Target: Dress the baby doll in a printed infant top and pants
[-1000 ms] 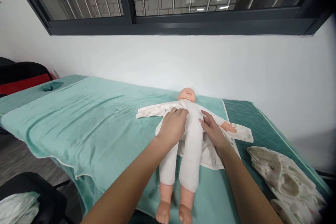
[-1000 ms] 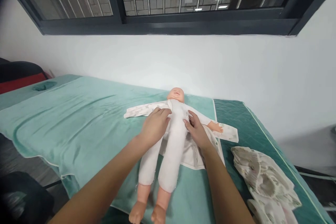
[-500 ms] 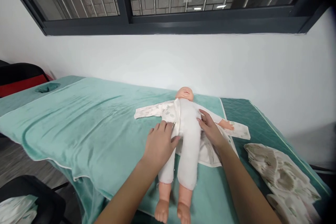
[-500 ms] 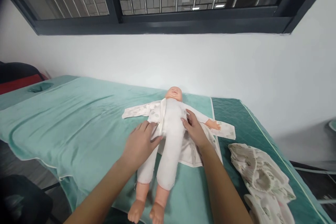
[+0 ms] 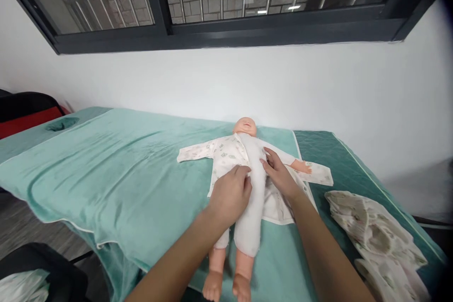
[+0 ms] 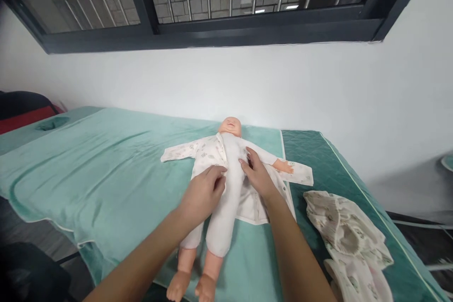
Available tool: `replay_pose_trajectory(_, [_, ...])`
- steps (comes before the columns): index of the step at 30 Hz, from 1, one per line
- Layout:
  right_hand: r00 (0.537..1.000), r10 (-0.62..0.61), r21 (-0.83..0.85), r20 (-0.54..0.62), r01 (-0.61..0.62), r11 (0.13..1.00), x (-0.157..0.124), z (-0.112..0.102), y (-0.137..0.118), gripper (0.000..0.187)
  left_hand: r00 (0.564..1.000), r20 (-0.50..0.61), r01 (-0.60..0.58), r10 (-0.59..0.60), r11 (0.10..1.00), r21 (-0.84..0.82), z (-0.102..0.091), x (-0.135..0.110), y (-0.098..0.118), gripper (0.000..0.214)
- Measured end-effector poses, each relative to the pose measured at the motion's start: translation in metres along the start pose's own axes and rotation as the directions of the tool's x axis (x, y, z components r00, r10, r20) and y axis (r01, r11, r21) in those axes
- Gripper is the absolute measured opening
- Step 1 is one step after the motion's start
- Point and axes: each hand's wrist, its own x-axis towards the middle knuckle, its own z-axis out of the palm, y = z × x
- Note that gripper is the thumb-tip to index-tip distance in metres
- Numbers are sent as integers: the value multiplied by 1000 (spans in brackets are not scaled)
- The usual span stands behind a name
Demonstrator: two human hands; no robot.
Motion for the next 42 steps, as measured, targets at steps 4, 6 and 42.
replay_pose_trajectory(4, [999, 32, -6, 16, -32, 999, 1, -1, 1, 69, 982, -183, -55, 51, 998, -21, -11, 21, -18, 26])
replay_pose_trajectory(6, [999, 27, -5, 24, -27, 1000, 2, -1, 1, 69, 979, -198, -51, 57, 998, 34, -11, 42, -30, 31])
replay_pose_trajectory(42, [872, 6, 19, 489, -18, 1000, -21, -50, -51, 47, 760, 599, -540, 252, 758, 366, 67, 186, 41, 36])
